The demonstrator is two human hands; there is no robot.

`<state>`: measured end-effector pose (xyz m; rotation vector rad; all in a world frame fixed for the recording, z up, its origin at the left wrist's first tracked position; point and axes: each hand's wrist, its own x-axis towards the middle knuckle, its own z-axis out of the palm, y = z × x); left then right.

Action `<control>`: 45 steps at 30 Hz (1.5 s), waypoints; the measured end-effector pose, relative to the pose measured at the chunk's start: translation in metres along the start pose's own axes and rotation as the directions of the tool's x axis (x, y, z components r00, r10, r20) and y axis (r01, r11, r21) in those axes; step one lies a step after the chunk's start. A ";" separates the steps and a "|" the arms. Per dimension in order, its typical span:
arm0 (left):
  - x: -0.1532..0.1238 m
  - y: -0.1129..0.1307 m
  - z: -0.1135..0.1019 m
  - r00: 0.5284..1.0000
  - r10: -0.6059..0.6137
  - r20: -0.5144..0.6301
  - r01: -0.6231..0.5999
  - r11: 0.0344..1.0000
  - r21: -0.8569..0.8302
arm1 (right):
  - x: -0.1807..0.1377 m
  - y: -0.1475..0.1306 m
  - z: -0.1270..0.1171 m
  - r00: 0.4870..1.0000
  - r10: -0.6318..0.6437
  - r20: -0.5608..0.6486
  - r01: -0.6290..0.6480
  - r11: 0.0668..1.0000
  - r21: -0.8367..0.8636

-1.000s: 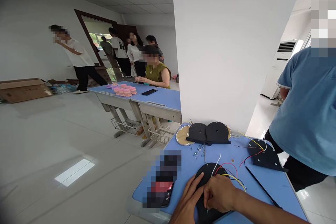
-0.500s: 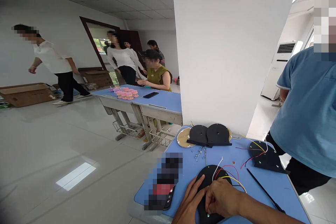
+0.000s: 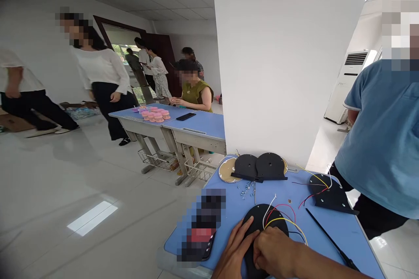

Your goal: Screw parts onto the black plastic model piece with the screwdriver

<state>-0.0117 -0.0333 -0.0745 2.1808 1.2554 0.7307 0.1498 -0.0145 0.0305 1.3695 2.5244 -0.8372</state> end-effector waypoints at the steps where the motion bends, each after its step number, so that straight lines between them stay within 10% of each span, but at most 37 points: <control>1: 0.000 0.004 -0.002 1.000 -0.012 0.008 0.012 1.000 -0.013 | 0.000 -0.003 0.000 1.000 0.011 -0.001 -0.011 1.000 -0.013; 23: 0.002 0.019 -0.022 0.971 -0.216 0.101 0.236 0.929 -0.283 | 0.002 0.015 0.013 0.971 0.239 -0.006 -0.185 0.769 0.612; 45: 0.001 -0.005 0.002 0.992 -0.120 -0.033 0.114 0.983 -0.147 | -0.002 0.015 0.017 0.976 0.195 -0.092 -0.117 0.838 0.533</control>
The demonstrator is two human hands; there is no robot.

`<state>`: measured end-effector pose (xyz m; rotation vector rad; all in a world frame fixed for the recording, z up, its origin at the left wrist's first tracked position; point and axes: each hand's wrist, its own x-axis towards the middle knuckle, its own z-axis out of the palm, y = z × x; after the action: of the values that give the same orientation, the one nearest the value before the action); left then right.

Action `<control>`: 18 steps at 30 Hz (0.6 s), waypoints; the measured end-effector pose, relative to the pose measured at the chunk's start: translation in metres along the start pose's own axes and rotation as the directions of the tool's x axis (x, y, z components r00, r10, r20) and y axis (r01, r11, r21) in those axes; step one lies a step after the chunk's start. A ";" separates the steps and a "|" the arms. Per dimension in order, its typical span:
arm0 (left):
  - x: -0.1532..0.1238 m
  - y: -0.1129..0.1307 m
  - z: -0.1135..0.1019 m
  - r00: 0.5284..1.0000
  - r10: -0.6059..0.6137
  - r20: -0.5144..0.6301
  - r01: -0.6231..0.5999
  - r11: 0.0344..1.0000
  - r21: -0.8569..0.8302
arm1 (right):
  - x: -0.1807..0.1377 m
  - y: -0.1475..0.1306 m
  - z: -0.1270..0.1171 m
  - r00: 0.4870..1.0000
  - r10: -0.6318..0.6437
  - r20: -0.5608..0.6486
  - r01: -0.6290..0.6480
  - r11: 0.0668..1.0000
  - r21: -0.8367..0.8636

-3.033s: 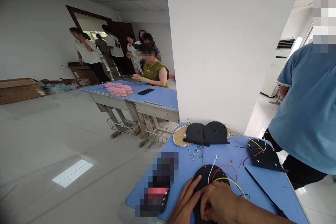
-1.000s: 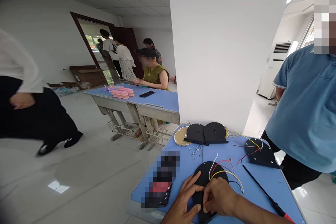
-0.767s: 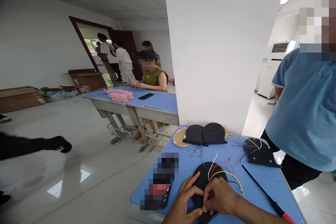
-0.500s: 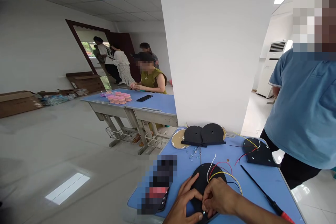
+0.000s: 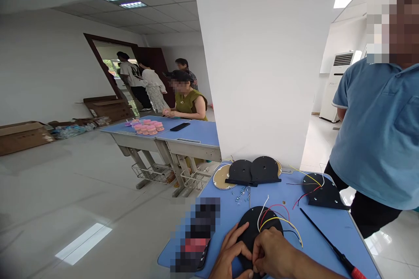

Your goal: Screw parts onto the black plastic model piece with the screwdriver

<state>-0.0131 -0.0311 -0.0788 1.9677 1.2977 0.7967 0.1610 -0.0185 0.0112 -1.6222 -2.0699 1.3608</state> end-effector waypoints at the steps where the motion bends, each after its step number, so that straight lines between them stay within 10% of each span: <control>1: 0.000 -0.002 0.002 1.000 0.018 -0.022 -0.017 1.000 0.015 | 0.000 0.000 0.001 1.000 0.009 -0.005 -0.009 1.000 -0.004; 18: -0.001 -0.009 0.016 0.966 0.200 -0.166 -0.182 0.976 0.119 | -0.012 -0.010 -0.009 0.994 -0.026 -0.103 0.018 0.997 -0.078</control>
<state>-0.0061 -0.0323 -0.0958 2.1695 1.2842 1.0369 0.1643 -0.0235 0.0279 -1.6580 -2.0975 1.1767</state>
